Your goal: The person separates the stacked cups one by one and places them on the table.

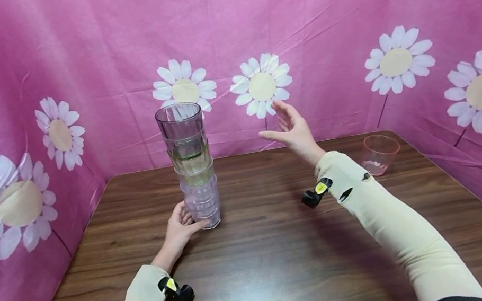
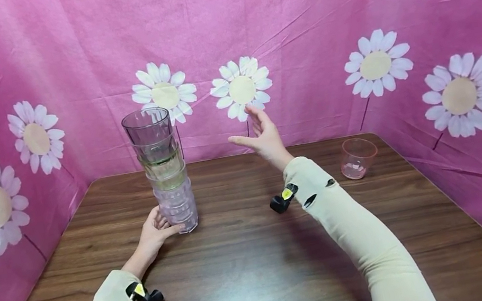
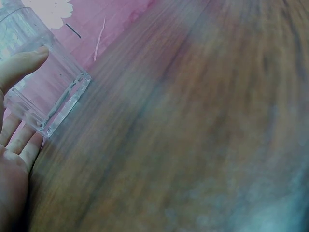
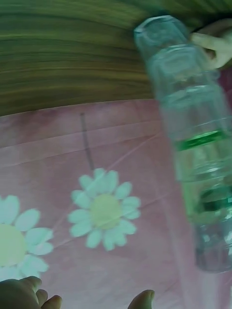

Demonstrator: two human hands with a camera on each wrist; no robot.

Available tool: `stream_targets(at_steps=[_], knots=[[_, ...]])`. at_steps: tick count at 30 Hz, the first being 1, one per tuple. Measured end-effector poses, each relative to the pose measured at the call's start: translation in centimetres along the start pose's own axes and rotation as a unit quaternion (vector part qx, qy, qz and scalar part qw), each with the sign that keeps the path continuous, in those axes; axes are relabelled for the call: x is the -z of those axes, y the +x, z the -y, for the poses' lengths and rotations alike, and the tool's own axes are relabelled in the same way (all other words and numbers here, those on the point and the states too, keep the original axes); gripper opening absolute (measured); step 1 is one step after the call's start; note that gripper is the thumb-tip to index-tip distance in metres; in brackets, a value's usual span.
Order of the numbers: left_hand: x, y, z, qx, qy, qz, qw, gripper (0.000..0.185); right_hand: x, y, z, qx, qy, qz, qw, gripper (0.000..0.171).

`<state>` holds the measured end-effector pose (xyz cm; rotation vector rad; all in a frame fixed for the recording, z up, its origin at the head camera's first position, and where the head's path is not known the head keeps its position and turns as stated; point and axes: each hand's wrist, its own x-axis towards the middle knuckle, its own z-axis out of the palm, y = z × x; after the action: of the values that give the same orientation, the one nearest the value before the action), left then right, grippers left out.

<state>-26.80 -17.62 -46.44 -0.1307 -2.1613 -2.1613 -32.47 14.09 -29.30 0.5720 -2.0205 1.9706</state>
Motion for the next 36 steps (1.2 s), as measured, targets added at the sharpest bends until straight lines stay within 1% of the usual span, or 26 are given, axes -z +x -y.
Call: stream_targets(at_steps=[7,16,21,26,28,36], knots=[[0.0,0.0,0.2,-0.006,-0.004,0.000,1.0000,0.070,-3.5,0.5,1.0,0.021,0.032,0.039,0.998,0.083],[0.1,0.0,0.2,-0.009,-0.006,-0.002,0.9999,0.069,-7.1,1.4,1.6,0.016,0.061,0.068,0.996,0.082],[0.1,0.0,0.2,-0.003,0.007,-0.004,1.0000,0.070,-8.7,1.8,2.1,0.005,0.063,0.076,0.995,0.082],[0.1,-0.1,0.2,0.003,0.015,-0.006,0.9999,0.070,-10.0,2.3,3.1,0.006,0.073,0.083,0.994,0.082],[0.1,0.0,0.2,0.001,0.013,-0.005,0.9999,0.070,-10.5,2.6,3.5,0.008,0.073,0.086,0.994,0.083],[0.0,-0.1,0.2,-0.005,0.002,-0.006,1.0000,0.070,-12.2,3.3,4.9,-0.010,0.082,0.109,0.991,0.087]])
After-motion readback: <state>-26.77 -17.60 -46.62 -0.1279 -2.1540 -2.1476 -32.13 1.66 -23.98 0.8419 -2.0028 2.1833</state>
